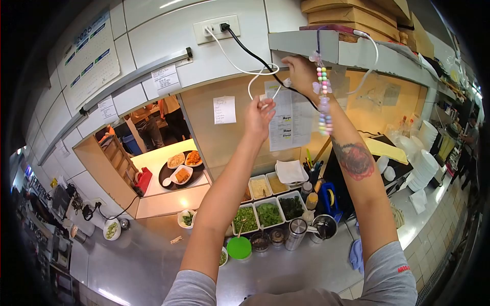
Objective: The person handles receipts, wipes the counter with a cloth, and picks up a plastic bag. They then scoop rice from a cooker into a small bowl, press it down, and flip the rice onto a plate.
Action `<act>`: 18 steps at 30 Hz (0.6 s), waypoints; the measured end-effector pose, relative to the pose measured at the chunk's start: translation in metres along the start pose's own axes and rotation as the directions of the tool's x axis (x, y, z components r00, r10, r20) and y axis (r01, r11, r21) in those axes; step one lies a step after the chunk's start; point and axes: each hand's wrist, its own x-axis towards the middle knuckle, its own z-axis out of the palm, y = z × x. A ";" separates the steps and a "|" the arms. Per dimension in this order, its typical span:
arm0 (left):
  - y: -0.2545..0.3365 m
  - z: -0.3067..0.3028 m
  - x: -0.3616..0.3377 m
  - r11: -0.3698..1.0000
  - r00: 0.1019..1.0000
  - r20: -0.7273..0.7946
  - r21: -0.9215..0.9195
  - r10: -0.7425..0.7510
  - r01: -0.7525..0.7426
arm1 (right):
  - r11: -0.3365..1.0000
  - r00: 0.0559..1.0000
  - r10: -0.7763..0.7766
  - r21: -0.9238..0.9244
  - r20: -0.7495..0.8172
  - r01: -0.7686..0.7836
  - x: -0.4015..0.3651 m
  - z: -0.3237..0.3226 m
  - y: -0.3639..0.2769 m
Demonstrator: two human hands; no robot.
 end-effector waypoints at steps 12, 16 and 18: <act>-0.001 0.017 -0.034 0.997 1.000 -0.015 -0.070 -0.018 0.017 | 0.988 0.997 -0.005 0.153 0.073 -0.006 -0.110 -0.039 -0.061; 0.007 0.008 -0.020 0.998 0.998 -0.036 -0.036 -0.048 0.046 | 0.981 0.982 0.187 -0.061 -0.005 -0.187 -0.102 -0.015 -0.010; 0.011 0.015 -0.021 0.997 0.994 -0.070 0.008 -0.079 0.079 | 0.969 0.983 0.166 0.196 -0.078 -0.149 -0.077 -0.003 0.003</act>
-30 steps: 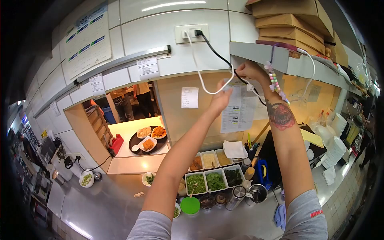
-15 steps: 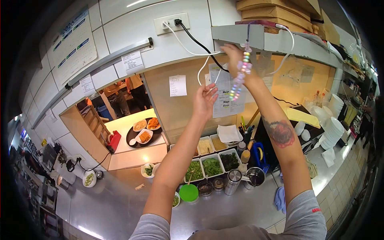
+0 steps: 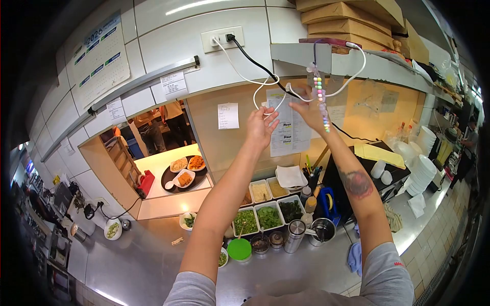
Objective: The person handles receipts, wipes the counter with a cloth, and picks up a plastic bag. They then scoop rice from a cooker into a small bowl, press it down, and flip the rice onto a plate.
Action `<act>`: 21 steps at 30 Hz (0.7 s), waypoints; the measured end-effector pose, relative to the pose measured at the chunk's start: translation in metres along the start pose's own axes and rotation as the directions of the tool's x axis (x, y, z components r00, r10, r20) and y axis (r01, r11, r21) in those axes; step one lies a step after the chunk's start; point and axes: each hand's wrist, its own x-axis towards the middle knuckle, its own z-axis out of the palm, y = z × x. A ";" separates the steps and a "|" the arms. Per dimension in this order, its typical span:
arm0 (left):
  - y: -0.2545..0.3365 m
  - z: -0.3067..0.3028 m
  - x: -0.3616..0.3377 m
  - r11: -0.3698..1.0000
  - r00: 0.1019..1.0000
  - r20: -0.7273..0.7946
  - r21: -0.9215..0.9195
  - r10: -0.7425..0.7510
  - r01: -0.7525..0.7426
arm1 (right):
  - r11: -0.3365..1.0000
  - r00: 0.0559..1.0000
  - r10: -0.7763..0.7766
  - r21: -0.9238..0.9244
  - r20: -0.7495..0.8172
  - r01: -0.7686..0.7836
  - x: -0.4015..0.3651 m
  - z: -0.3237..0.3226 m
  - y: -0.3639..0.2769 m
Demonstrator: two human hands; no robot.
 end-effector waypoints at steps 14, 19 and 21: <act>0.006 0.023 0.013 0.258 0.702 0.359 0.750 0.615 -0.609 | 0.828 0.975 0.188 0.515 0.116 -0.222 0.045 0.030 0.016; 0.019 0.050 0.045 0.751 0.912 0.272 0.519 0.308 -0.408 | 0.818 0.983 0.164 0.547 0.078 -0.180 0.063 0.038 0.037; 0.020 0.048 0.063 0.805 0.920 0.310 0.467 0.239 -0.366 | 0.820 0.986 0.146 0.547 0.081 -0.167 0.080 0.049 0.069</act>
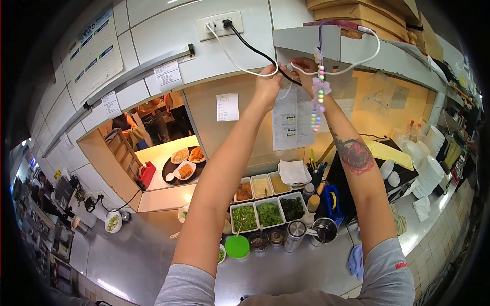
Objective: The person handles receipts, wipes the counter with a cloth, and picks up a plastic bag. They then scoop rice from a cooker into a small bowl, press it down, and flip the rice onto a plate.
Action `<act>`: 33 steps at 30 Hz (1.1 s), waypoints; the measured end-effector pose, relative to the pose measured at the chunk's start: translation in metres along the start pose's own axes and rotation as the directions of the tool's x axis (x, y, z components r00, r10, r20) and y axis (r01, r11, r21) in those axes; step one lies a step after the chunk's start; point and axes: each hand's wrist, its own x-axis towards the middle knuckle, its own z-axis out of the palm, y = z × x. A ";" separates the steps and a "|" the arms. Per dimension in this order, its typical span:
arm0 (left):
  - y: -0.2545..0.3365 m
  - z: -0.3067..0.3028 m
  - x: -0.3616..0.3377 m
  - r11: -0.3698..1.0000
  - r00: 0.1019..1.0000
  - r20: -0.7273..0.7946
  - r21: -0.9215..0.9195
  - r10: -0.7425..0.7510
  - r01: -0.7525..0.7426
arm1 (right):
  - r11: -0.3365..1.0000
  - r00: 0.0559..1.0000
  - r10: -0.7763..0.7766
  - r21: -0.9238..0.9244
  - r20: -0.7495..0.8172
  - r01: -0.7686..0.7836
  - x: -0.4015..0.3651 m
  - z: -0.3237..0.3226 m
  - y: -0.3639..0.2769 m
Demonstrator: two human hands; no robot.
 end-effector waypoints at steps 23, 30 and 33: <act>0.001 0.001 0.031 0.986 0.991 0.054 0.108 0.126 -0.131 | 0.656 0.832 -0.488 -0.517 0.265 0.550 -0.033 -0.018 -0.059; 0.002 0.000 0.028 0.995 0.997 0.073 0.091 0.037 -0.044 | 0.839 0.931 -0.290 -0.409 0.224 0.359 -0.004 -0.014 -0.032; 0.008 -0.006 0.016 0.944 0.978 0.204 -0.312 -0.042 0.105 | 0.965 0.990 -0.104 -0.230 0.092 0.123 0.002 -0.002 -0.021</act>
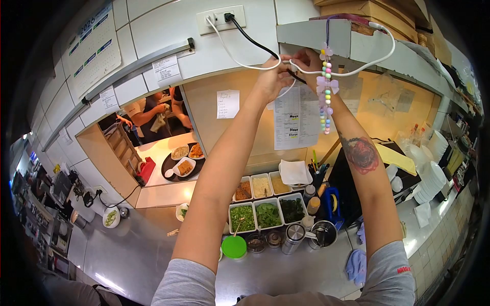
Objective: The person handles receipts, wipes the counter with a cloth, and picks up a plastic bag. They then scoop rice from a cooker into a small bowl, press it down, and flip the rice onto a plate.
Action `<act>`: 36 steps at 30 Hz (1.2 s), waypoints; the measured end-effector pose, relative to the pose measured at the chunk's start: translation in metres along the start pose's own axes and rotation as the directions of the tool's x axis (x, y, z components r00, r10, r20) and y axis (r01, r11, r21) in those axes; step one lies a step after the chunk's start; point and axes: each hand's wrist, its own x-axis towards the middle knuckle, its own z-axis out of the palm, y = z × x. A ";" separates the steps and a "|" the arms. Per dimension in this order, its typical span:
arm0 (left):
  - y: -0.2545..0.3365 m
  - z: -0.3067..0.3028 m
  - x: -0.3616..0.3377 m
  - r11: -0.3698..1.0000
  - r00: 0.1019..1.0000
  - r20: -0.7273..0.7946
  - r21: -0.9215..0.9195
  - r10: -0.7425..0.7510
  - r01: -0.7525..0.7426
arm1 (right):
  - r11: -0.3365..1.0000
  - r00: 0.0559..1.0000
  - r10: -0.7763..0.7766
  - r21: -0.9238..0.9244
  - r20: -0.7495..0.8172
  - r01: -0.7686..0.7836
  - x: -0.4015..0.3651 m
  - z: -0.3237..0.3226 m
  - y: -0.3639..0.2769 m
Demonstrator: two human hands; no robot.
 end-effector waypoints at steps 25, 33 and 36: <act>-0.007 0.002 0.009 0.974 0.939 -0.343 -0.219 -0.021 -0.058 | 0.998 0.976 0.055 0.023 0.211 -0.061 -0.008 -0.012 0.011; -0.016 0.003 0.012 0.981 0.910 -0.370 0.124 0.188 -0.152 | 0.996 0.974 0.030 0.073 0.223 -0.047 -0.004 -0.013 0.025; -0.020 0.009 0.013 0.876 0.811 -0.438 0.449 0.388 -0.176 | 0.984 0.984 -0.021 -0.172 0.179 0.052 -0.004 -0.014 0.005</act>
